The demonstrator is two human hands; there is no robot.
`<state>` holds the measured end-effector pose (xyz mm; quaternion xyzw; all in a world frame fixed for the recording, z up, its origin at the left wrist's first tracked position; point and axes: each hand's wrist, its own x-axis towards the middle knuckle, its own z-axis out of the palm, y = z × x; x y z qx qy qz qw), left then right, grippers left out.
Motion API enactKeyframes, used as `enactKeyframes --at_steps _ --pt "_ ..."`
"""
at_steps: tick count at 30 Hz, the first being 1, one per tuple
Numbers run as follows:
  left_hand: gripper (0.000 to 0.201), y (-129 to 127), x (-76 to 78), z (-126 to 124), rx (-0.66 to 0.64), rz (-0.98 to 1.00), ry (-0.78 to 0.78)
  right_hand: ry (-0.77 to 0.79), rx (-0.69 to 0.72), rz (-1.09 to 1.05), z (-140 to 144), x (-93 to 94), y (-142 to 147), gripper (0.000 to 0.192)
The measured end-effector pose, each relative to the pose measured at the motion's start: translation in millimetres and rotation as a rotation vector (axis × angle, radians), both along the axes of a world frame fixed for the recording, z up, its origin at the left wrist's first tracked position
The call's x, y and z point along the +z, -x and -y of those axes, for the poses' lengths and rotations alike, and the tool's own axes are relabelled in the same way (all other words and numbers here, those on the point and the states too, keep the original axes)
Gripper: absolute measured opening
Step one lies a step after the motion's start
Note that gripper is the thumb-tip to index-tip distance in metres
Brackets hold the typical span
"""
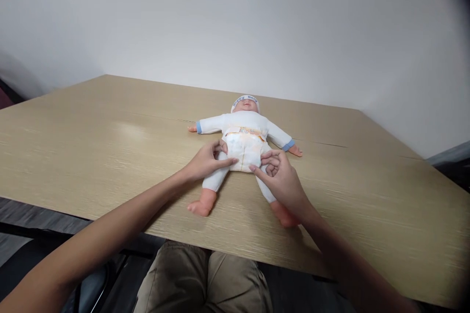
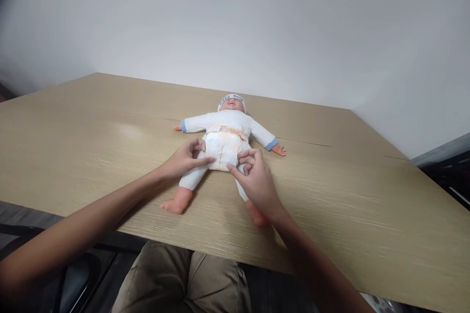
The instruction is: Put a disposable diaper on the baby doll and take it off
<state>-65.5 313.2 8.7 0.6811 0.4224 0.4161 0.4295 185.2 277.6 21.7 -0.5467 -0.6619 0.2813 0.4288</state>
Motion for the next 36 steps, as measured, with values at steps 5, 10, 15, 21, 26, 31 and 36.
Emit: enactKeyframes --at_steps 5,10,15,21,26,31,36 --pt "0.055 3 -2.3 6 0.059 0.092 0.113 0.01 -0.052 0.091 6 3.1 -10 0.05" --pt "0.045 1 4.1 11 0.057 -0.128 -0.025 -0.069 -0.01 0.269 10 9.6 -7 0.034" --pt "0.04 0 12.8 3 -0.054 -0.196 0.072 0.015 0.033 0.325 -1 17.6 0 0.035" --pt "0.044 3 8.5 -2 -0.132 0.013 0.248 0.062 0.018 0.323 1 15.8 -7 0.043" --pt "0.044 6 10.5 -2 -0.123 -0.061 0.154 -0.068 0.034 0.432 7 18.6 -8 0.039" --pt "0.043 6 13.2 -7 -0.144 -0.178 0.155 -0.035 0.119 0.449 -6 21.7 -4 0.044" --pt "0.039 4 4.8 -4 -0.157 -0.094 0.063 -0.008 0.044 0.337 -7 12.9 -12 0.039"
